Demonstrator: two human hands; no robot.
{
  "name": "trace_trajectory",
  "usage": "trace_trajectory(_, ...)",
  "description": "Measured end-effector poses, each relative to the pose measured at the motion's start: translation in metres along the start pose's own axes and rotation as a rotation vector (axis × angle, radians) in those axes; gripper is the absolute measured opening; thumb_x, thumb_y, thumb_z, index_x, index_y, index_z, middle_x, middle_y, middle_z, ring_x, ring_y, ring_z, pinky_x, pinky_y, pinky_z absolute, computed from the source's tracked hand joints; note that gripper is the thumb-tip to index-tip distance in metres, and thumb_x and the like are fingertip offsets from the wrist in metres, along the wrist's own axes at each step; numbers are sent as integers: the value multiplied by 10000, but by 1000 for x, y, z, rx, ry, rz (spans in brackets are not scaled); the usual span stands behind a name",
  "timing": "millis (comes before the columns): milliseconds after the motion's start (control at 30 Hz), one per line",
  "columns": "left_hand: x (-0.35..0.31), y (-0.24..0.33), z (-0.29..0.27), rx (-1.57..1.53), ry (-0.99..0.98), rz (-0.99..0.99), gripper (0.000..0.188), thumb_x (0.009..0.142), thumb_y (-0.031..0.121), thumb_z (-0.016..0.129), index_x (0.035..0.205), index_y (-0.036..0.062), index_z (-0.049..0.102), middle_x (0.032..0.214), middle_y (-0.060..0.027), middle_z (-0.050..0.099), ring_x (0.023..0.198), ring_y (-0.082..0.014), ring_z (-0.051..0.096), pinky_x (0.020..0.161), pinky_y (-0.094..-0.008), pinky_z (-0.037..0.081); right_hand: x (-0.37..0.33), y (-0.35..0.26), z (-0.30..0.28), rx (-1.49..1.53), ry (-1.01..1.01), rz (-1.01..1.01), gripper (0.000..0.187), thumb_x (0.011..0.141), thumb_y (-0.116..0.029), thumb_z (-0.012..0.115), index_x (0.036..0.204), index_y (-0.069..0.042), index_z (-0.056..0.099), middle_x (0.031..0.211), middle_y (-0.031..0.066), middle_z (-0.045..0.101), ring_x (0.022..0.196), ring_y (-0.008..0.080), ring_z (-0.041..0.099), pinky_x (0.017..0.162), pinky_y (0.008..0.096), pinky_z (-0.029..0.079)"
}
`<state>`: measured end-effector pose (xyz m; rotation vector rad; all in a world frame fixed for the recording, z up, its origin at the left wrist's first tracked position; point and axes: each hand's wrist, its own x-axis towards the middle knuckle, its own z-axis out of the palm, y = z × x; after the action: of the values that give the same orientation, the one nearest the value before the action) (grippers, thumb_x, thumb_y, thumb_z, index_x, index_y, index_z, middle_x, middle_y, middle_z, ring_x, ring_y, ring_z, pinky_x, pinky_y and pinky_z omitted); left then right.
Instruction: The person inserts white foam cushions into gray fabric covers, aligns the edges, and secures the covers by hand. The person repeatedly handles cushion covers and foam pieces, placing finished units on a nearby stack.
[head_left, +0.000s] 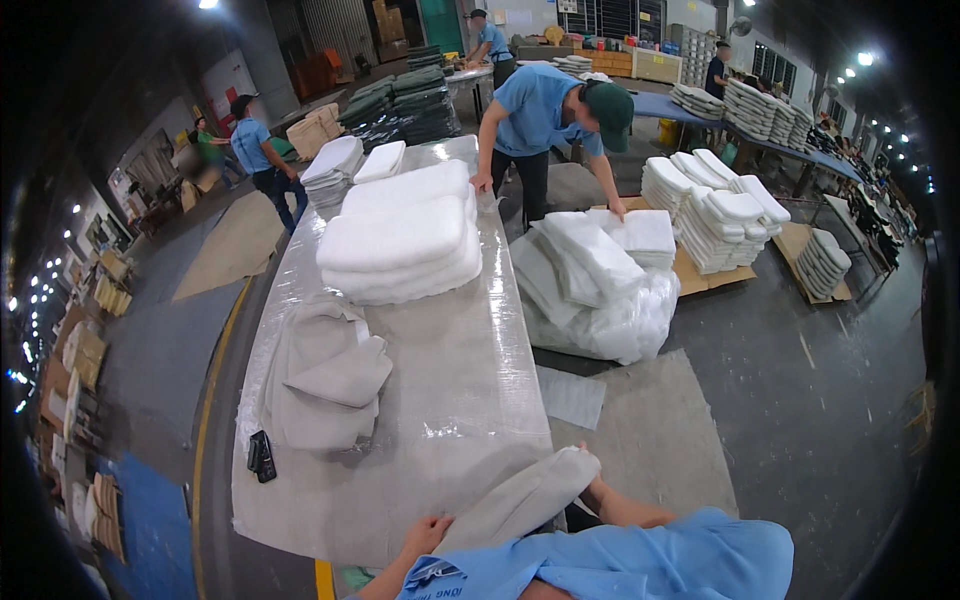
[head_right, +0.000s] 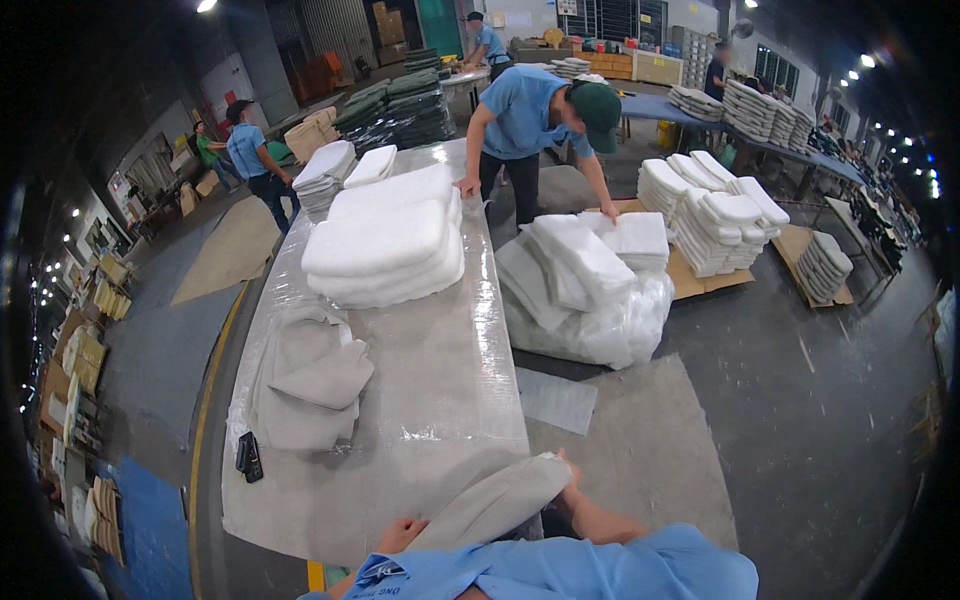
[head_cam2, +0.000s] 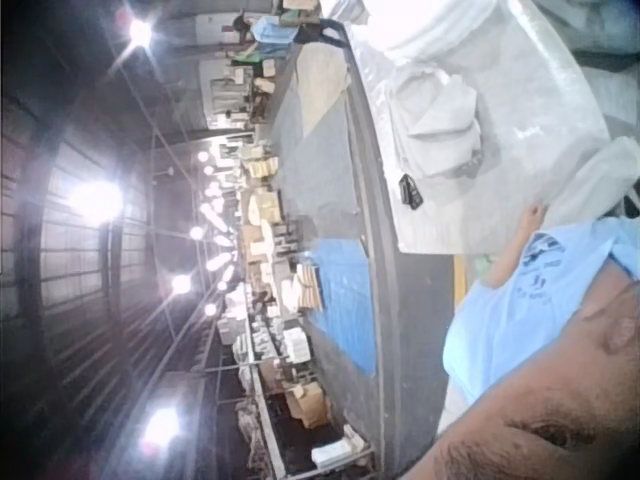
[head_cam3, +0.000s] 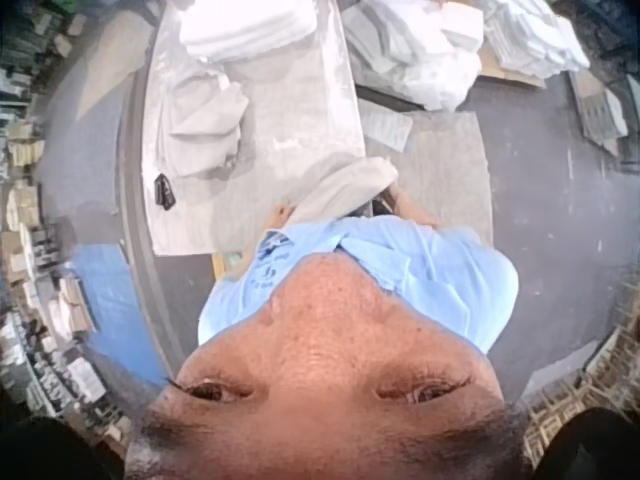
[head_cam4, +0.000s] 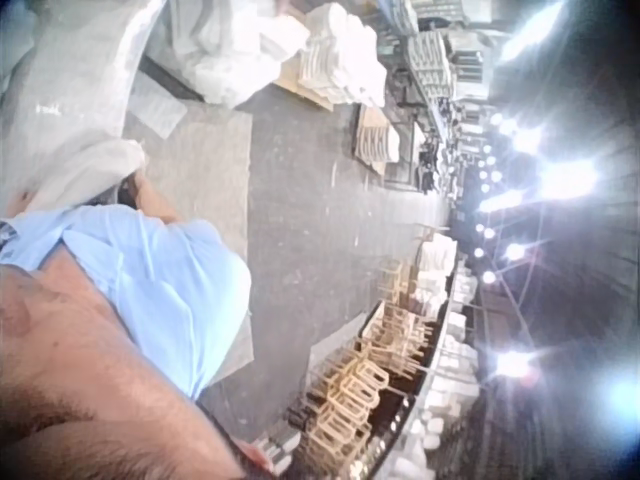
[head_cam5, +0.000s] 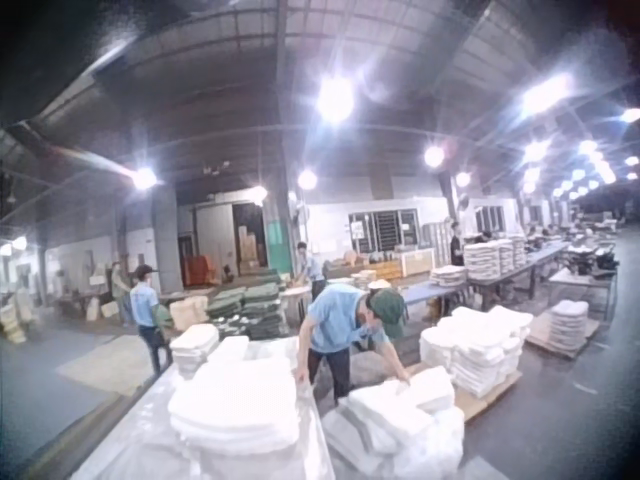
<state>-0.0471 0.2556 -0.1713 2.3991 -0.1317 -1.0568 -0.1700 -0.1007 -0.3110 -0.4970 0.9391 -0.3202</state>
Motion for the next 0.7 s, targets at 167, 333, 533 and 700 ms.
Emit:
trace_trajectory(167,0,-19,1,-108,29,109,552,927,548,683,998,8,766,862,-200,747,810,-312,707,744,-435,529,-4,-67,-16,-645,119,-214,458,1031,-465,638,1138,-26,709,903,94,727,775,223,704,771,407,575)
trace_trajectory(333,-28,-71,1,-270,75,16,441,893,452,762,877,12,741,717,-95,683,700,-173,620,672,-371,511,-87,-158,60,-1044,-430,-484,616,956,-452,727,1399,-44,599,1163,125,701,1088,219,672,872,361,553)
trace_trajectory(533,-13,-71,-4,-400,154,38,356,899,383,767,827,37,724,716,-45,675,691,-123,589,646,-335,493,-222,-110,195,-2089,-1372,-820,955,749,-396,884,1556,-145,438,1451,189,530,1385,362,491,1119,526,374)
trace_trajectory(700,-24,-71,-18,-635,288,78,294,931,336,737,854,54,703,732,-26,663,671,-114,574,622,-324,480,-214,-53,224,-2273,-1391,-968,791,740,-376,881,1409,-140,533,1273,133,608,1246,352,575,1023,513,448)
